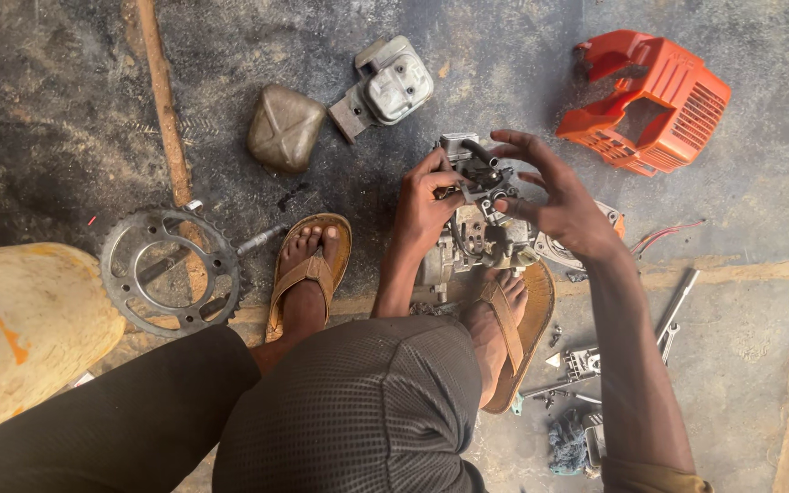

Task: The person sits on the ground and assembles a small engine, fitting a metal cover onto the cylinder head and tightening it with a wrench. They handle various engine parts and tools scattered on the floor.

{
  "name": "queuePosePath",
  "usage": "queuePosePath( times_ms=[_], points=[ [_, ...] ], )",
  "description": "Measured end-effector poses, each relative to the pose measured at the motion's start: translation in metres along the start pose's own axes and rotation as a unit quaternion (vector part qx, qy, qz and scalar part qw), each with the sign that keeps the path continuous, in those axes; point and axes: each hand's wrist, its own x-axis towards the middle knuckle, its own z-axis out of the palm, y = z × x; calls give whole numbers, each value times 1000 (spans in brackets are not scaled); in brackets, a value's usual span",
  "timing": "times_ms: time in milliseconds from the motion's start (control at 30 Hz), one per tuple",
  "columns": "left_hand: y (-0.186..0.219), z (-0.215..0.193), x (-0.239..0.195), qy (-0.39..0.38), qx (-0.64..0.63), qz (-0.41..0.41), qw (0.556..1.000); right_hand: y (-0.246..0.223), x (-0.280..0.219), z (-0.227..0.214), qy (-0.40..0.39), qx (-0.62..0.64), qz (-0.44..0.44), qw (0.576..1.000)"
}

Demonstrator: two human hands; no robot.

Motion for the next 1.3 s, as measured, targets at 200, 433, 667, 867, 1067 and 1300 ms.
queuePosePath(
  times_ms=[200,433,667,867,1067,1300],
  points=[
    [3,-3,0,-7,-1,8,1000,4,0,6,33,10,30,999],
    [0,-5,1,-10,8,17,1000,34,-8,14,98,84,16,991],
    [8,-13,-1,-7,-7,6,1000,53,-6,18,117,122,-52,984],
    [38,-35,3,-65,30,-19,997,39,-13,21,198,-49,-40,978],
    [54,-15,1,-83,165,109,977,29,-21,21,222,-139,-118,958],
    [26,0,-3,-32,233,158,959,36,-21,37,298,-211,-158,917]
  ],
)
